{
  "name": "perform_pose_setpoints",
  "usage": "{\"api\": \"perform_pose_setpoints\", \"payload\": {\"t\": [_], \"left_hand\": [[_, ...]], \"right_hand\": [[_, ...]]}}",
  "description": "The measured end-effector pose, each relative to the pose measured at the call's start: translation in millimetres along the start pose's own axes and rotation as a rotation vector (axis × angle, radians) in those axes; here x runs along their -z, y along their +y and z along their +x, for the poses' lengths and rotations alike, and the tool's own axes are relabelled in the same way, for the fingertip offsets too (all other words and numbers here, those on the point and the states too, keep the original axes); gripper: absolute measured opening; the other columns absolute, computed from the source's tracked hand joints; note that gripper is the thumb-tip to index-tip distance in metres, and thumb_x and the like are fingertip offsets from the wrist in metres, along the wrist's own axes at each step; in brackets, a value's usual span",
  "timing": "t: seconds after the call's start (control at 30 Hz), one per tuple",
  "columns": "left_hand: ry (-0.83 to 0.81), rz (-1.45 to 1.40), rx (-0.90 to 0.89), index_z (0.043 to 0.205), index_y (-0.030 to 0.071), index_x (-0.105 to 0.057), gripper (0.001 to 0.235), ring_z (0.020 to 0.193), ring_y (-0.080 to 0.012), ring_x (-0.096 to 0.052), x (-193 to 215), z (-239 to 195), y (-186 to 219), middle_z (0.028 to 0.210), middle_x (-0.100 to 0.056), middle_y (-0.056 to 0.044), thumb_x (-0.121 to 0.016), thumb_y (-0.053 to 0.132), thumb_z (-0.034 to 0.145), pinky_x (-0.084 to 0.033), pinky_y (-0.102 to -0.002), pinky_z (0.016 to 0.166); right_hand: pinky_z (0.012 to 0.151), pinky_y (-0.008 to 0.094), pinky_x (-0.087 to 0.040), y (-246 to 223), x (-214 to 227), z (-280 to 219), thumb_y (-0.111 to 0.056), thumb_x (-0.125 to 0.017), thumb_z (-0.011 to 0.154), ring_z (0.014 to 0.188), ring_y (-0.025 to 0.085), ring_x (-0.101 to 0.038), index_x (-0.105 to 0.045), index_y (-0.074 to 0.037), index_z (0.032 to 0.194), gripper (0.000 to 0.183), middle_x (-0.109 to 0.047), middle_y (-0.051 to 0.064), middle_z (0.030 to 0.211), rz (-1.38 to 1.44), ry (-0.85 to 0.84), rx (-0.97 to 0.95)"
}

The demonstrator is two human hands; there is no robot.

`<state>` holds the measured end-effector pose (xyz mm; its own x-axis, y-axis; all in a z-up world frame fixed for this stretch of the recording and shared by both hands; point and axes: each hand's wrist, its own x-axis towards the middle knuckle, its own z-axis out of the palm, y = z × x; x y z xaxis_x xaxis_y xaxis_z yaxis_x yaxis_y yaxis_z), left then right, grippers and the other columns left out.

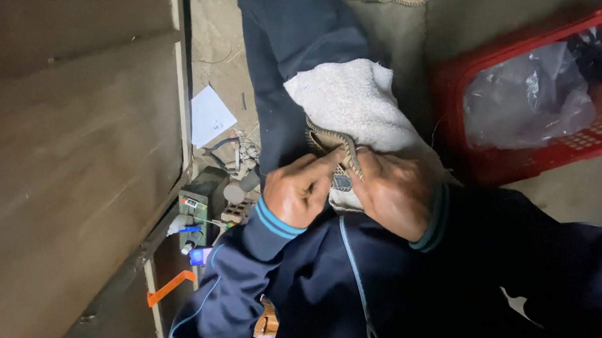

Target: The person sits on the floor and sews a patterned sandal using a needle and thread. They hold the sandal on their lap and repeatedly pass the needle through the sole and strap, pulling the thread tight to secure the parts.

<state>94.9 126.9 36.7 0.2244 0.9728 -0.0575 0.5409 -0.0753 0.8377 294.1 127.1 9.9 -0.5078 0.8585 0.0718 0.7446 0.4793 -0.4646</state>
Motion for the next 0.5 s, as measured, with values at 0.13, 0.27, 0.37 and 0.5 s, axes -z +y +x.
{"api": "perform_pose_setpoints", "payload": {"t": [0.13,0.27,0.37,0.5], "left_hand": [[0.006,-0.044,0.000,0.120,0.023,-0.076,0.030,0.069,-0.0307,-0.073,9.2,-3.5,2.8,0.073,-0.067,-0.003,-0.058,0.016,0.097,-0.059,-0.038,0.061],[0.021,-0.096,0.008,0.117,0.012,-0.077,0.024,0.085,-0.0394,-0.075,25.7,-17.9,-6.5,0.092,-0.077,-0.014,-0.064,0.010,0.098,-0.061,-0.044,0.070],[0.028,-0.024,0.040,0.115,0.010,-0.078,0.021,0.093,-0.0368,-0.076,32.1,-40.8,-27.9,0.101,-0.080,-0.013,-0.067,0.011,0.098,-0.061,-0.044,0.077],[0.038,0.113,0.044,0.106,0.011,-0.077,0.015,0.090,-0.0346,-0.075,29.5,-56.0,-45.1,0.099,-0.079,-0.008,-0.063,0.014,0.101,-0.061,-0.043,0.078]], "right_hand": [[0.051,0.032,-0.055,-9.4,11.6,4.7,-0.028,-0.066,0.098,0.064,0.025,-0.072,-0.071,0.001,0.106,0.031,-0.069,0.010,0.069,0.049,0.002,-0.011],[0.063,0.038,-0.059,-15.1,43.1,17.2,-0.036,-0.072,0.094,0.077,0.031,-0.075,-0.073,-0.002,0.110,0.037,-0.073,0.015,0.082,0.319,-0.039,-0.078],[0.069,0.044,-0.058,19.0,49.5,11.4,-0.027,-0.074,0.098,0.083,0.038,-0.073,-0.077,-0.003,0.110,0.027,-0.073,0.018,0.086,0.280,0.059,-0.069],[0.087,0.054,-0.058,61.4,33.6,1.3,-0.016,-0.071,0.098,0.102,0.041,-0.072,-0.071,-0.004,0.118,0.023,-0.073,0.019,0.099,-0.087,0.224,0.325]]}}
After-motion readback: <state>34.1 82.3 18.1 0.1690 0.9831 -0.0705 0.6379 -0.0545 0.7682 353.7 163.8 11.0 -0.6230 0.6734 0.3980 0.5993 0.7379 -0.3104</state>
